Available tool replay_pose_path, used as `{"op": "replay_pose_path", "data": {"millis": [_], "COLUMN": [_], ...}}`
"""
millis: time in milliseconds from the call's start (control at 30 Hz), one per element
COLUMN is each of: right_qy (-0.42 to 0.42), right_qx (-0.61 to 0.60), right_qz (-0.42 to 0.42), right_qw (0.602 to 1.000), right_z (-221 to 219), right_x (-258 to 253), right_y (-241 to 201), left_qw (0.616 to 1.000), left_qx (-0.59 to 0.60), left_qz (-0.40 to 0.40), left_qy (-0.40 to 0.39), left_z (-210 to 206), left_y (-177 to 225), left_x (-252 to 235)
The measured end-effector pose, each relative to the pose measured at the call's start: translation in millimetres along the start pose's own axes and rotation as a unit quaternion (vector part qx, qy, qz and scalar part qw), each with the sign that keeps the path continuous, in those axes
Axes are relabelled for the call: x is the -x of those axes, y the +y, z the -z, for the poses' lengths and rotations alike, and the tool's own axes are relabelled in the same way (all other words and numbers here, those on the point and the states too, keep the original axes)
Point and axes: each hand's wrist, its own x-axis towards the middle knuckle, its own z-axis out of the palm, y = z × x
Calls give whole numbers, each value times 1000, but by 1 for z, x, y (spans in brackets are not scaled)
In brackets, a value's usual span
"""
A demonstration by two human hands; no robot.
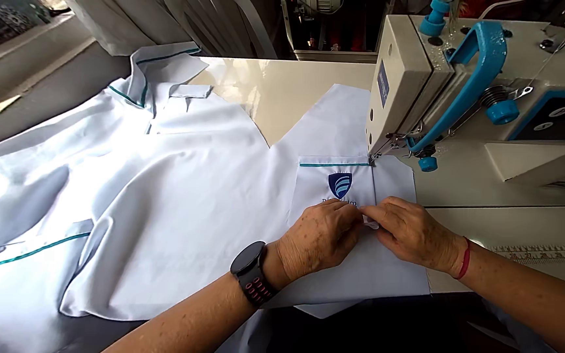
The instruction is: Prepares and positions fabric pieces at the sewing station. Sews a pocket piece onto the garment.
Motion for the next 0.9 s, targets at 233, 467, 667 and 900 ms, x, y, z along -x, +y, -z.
{"op": "replay_pose_path", "data": {"millis": [233, 467, 667, 900], "right_qy": [22, -45, -48, -56], "right_qx": [-131, -234, -358, -365], "right_qz": [-141, -245, -386, -390], "right_qw": [981, 940, 849, 843], "right_z": [1, 12, 18, 19], "right_x": [-2, -15, -23, -25], "right_y": [5, 14, 18, 20], "left_qw": [995, 975, 924, 944], "left_qx": [-92, 98, 249, 144], "left_qz": [-6, 199, 292, 291], "left_qy": [-26, 23, 4, 57], "left_z": [36, 62, 66, 58], "left_y": [-31, -48, -43, -37], "left_x": [33, 36, 28, 26]}}
